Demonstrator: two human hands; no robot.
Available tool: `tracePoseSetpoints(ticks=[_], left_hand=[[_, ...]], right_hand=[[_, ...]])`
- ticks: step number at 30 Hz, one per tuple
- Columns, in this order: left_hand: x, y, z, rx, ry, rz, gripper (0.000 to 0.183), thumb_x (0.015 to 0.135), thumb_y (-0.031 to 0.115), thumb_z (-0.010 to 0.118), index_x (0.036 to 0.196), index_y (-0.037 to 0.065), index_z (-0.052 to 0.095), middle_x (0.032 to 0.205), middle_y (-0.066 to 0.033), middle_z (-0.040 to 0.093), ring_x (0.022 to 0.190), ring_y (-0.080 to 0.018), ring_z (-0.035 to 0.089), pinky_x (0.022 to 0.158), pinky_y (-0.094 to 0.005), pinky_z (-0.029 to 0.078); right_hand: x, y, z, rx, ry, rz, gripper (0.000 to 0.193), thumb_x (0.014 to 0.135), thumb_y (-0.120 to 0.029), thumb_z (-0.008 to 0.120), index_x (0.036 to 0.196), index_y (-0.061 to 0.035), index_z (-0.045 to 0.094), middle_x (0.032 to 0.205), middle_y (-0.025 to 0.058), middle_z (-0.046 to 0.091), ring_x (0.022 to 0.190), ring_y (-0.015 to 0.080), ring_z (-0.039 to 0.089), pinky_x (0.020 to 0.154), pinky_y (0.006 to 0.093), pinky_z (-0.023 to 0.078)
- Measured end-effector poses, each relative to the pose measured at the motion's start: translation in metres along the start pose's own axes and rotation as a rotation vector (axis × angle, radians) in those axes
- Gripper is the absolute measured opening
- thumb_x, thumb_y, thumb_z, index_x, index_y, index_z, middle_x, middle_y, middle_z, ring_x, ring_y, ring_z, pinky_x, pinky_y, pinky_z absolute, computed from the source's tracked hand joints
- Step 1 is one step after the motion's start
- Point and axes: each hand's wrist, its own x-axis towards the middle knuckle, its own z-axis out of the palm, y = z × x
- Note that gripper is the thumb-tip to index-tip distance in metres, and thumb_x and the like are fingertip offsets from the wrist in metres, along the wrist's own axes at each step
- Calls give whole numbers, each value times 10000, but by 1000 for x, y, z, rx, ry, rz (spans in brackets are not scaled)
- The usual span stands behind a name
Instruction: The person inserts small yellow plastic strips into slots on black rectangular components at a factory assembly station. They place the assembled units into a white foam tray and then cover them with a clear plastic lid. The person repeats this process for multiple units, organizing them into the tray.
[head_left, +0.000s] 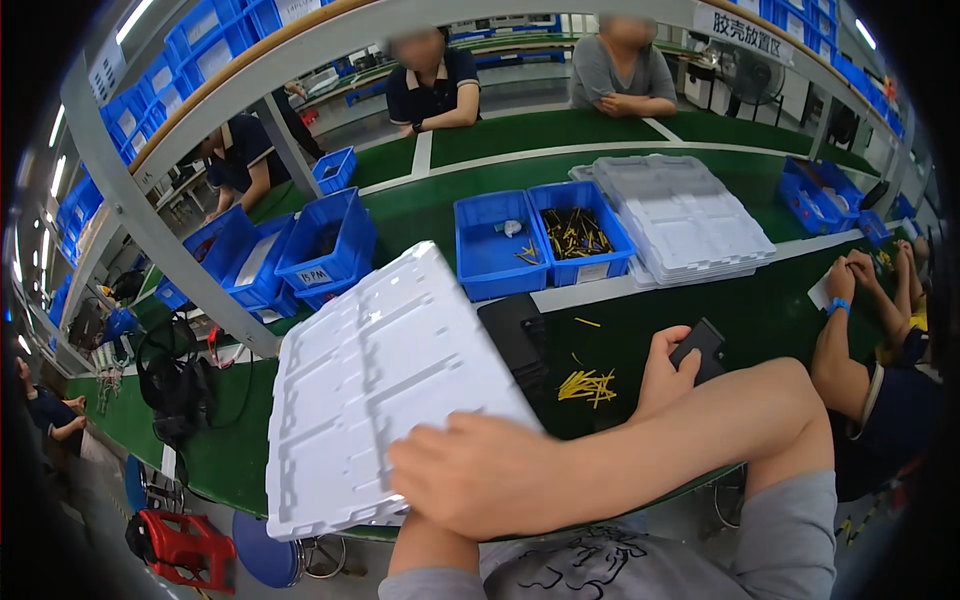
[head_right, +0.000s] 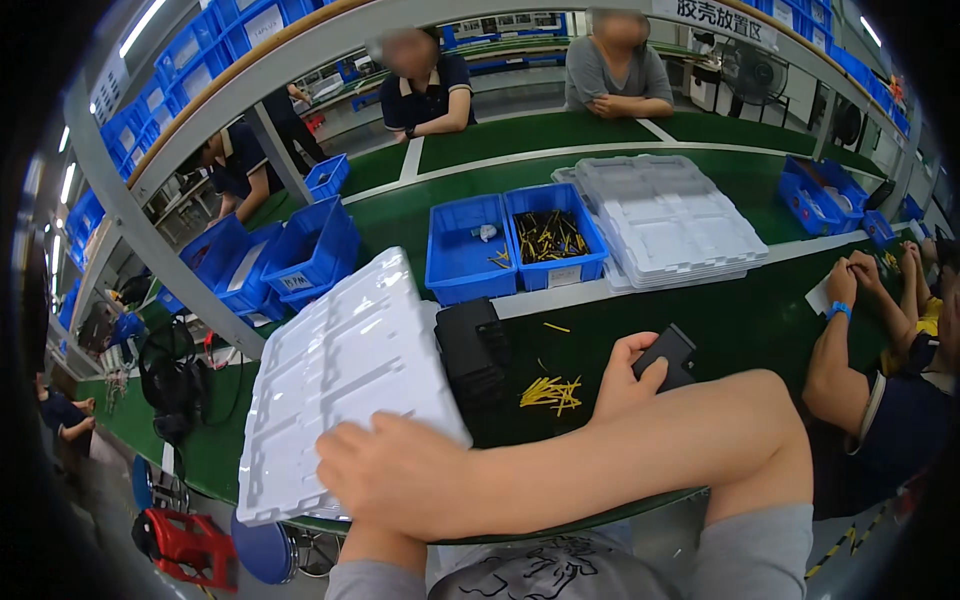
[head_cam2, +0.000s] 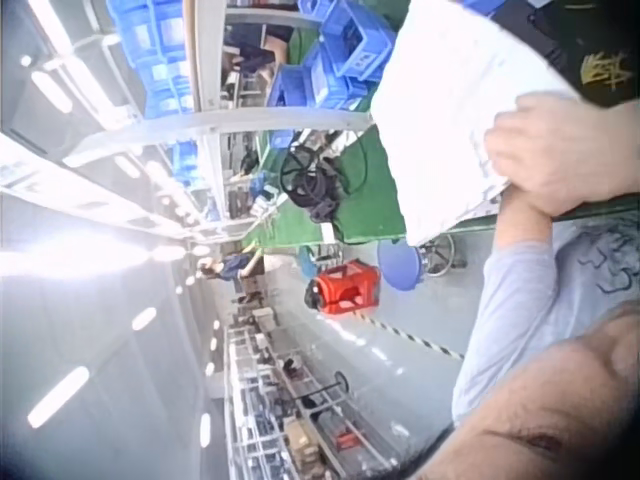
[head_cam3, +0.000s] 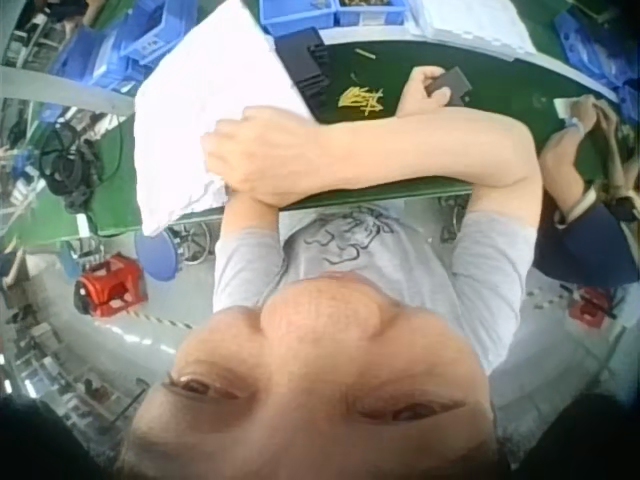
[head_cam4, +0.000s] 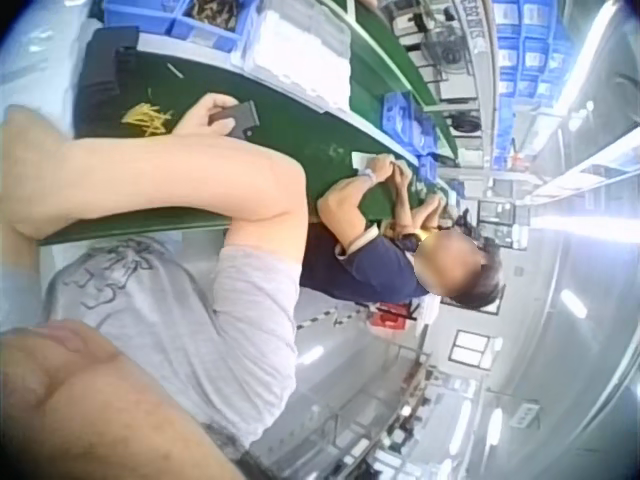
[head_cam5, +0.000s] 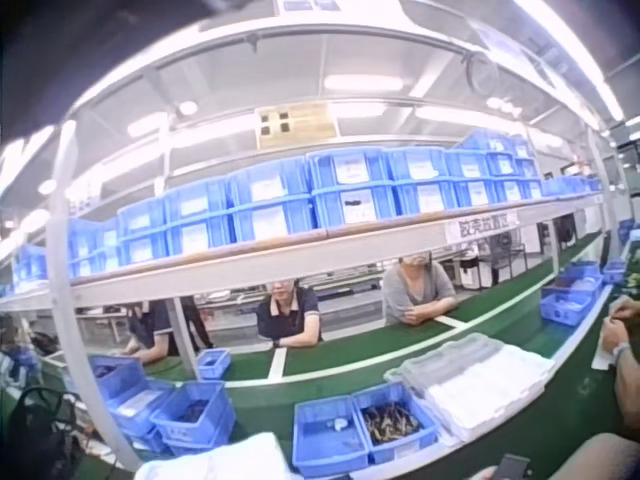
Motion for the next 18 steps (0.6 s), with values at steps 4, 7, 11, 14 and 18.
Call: tracePoseSetpoints(ticks=[4, 7, 11, 14, 18], left_hand=[[2, -5, 10, 5, 31, -47, 362, 884, 18, 573, 1223, 13, 447, 1064, -139, 574, 915, -153, 582, 800, -298, 484], [5, -4, 7, -39, 91, -57, 364, 880, 14, 578, 1220, 14, 450, 1051, -136, 578, 916, -153, 580, 804, -293, 480], [10, 4, 9, -70, 129, -24, 370, 874, 2, 582, 1219, 9, 449, 1055, -134, 579, 929, -152, 579, 818, -286, 476], [13, -6, 10, -63, 170, 113, 340, 880, 18, 572, 1206, 26, 476, 1037, -120, 570, 938, -181, 564, 842, -308, 456], [19, -1, 5, -206, 227, -21, 356, 881, 37, 589, 1214, 22, 462, 1015, -132, 586, 914, -161, 573, 810, -290, 473]], right_hand=[[1, -15, 51, -62, 2, 4, 117, 736, -154, 603, 778, -48, 583, 780, 17, 510, 694, 140, 525, 499, 245, 406], [-1, -21, 83, -15, -51, 12, 127, 751, -150, 599, 798, -31, 597, 788, 30, 533, 720, 143, 547, 465, 250, 417], [7, -24, 112, 132, -139, 17, 145, 747, -139, 610, 821, -15, 609, 815, 64, 558, 772, 164, 583, 447, 272, 429], [12, -28, 113, 243, -197, 30, 164, 744, -149, 623, 831, -10, 622, 841, 91, 572, 792, 207, 607, 510, 315, 468], [8, -5, 54, 235, -163, -123, 179, 738, -174, 642, 814, -12, 639, 898, 127, 600, 824, 274, 637, 629, 377, 508]])
